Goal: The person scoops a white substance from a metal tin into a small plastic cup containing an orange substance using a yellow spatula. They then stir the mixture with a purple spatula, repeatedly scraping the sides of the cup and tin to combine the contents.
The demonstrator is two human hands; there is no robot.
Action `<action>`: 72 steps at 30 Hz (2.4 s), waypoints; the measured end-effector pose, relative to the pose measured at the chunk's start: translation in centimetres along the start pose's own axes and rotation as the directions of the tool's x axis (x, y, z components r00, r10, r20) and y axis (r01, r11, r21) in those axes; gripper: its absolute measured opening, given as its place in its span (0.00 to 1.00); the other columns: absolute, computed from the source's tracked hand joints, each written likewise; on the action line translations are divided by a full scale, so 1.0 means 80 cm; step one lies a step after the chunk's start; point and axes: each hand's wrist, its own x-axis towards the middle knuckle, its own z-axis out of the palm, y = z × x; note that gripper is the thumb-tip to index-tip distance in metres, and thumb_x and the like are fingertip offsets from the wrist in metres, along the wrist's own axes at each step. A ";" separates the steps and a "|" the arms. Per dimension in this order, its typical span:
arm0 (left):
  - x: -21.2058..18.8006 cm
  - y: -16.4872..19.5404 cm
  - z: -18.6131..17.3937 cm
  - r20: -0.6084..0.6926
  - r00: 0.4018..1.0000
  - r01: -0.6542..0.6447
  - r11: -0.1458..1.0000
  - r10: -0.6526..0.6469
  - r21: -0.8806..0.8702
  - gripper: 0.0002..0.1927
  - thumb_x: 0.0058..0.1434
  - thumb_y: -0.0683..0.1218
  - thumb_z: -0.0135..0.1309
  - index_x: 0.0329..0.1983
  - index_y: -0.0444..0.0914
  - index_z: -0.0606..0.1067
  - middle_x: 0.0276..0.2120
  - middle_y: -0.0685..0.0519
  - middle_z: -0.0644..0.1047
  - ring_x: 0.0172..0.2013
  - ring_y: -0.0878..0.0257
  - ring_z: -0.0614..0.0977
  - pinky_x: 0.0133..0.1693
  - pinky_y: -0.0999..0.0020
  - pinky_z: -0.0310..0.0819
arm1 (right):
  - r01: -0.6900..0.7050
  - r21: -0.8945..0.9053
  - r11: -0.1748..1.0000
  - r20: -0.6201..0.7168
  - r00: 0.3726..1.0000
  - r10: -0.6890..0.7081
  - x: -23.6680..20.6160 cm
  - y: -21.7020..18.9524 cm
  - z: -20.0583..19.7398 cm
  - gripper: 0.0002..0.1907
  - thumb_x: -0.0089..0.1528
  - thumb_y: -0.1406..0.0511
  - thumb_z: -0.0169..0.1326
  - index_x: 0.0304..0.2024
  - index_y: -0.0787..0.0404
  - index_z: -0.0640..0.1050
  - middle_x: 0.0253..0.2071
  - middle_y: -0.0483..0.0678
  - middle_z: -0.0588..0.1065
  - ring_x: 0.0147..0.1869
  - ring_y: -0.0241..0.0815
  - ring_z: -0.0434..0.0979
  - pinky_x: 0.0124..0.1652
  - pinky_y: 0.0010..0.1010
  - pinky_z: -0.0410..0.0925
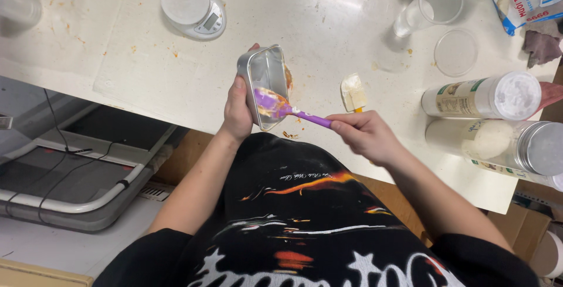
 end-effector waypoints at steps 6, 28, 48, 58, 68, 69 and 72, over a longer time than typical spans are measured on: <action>0.002 0.000 0.002 -0.045 0.993 -0.099 0.978 0.109 0.181 0.40 0.78 0.64 0.30 0.81 0.32 0.47 0.71 0.43 0.65 0.70 0.56 0.68 0.72 0.62 0.60 | 0.217 -0.273 0.937 -0.136 0.956 -0.260 -0.032 -0.013 -0.011 0.16 0.68 0.64 0.54 0.52 0.67 0.82 0.21 0.37 0.70 0.24 0.27 0.63 0.23 0.22 0.58; 0.005 -0.007 0.010 0.004 0.988 -0.150 0.929 0.157 0.338 0.44 0.76 0.69 0.28 0.80 0.32 0.46 0.73 0.42 0.63 0.72 0.54 0.66 0.74 0.60 0.58 | -0.087 0.462 0.882 -0.011 0.995 0.104 -0.002 0.000 0.030 0.15 0.70 0.64 0.49 0.49 0.69 0.78 0.17 0.35 0.57 0.17 0.26 0.49 0.16 0.22 0.45; 0.008 -0.017 0.002 0.047 0.984 -0.179 0.908 0.175 0.379 0.47 0.73 0.72 0.29 0.80 0.32 0.46 0.63 0.42 0.72 0.62 0.54 0.76 0.66 0.62 0.70 | -0.144 0.534 0.833 0.064 0.989 0.130 -0.015 0.017 0.014 0.14 0.70 0.63 0.48 0.45 0.69 0.79 0.16 0.35 0.56 0.17 0.27 0.49 0.16 0.23 0.45; 0.006 -0.019 0.026 0.057 0.998 -0.012 0.996 0.007 0.089 0.45 0.75 0.70 0.31 0.80 0.33 0.46 0.71 0.43 0.65 0.70 0.55 0.69 0.70 0.60 0.64 | 0.220 0.362 0.906 -0.226 0.963 -0.144 -0.005 0.012 0.004 0.16 0.69 0.66 0.51 0.51 0.74 0.78 0.18 0.38 0.61 0.18 0.29 0.53 0.19 0.24 0.49; 0.016 -0.019 0.031 -0.091 0.947 0.245 0.874 -0.308 -0.419 0.33 0.77 0.64 0.26 0.70 0.37 0.64 0.59 0.47 0.74 0.58 0.56 0.77 0.60 0.56 0.73 | 0.376 0.388 0.841 -0.232 0.924 -0.305 -0.014 0.034 -0.003 0.15 0.71 0.68 0.49 0.53 0.75 0.77 0.21 0.39 0.62 0.21 0.29 0.55 0.21 0.24 0.51; 0.019 -0.021 0.031 -0.099 0.938 0.262 0.864 -0.333 -0.429 0.32 0.78 0.63 0.25 0.68 0.38 0.66 0.57 0.47 0.75 0.56 0.57 0.78 0.59 0.56 0.73 | 0.390 0.378 0.840 -0.266 0.914 -0.306 -0.016 0.038 -0.005 0.15 0.70 0.68 0.49 0.54 0.75 0.77 0.21 0.39 0.62 0.21 0.29 0.55 0.21 0.24 0.51; 0.029 -0.039 0.034 -0.074 0.808 0.523 0.770 -0.584 -0.366 0.30 0.75 0.62 0.26 0.64 0.41 0.69 0.53 0.50 0.77 0.53 0.59 0.80 0.56 0.58 0.75 | 0.386 0.354 0.852 -0.376 0.893 -0.248 -0.024 0.053 -0.019 0.15 0.71 0.68 0.49 0.54 0.74 0.77 0.21 0.39 0.62 0.21 0.28 0.54 0.21 0.24 0.51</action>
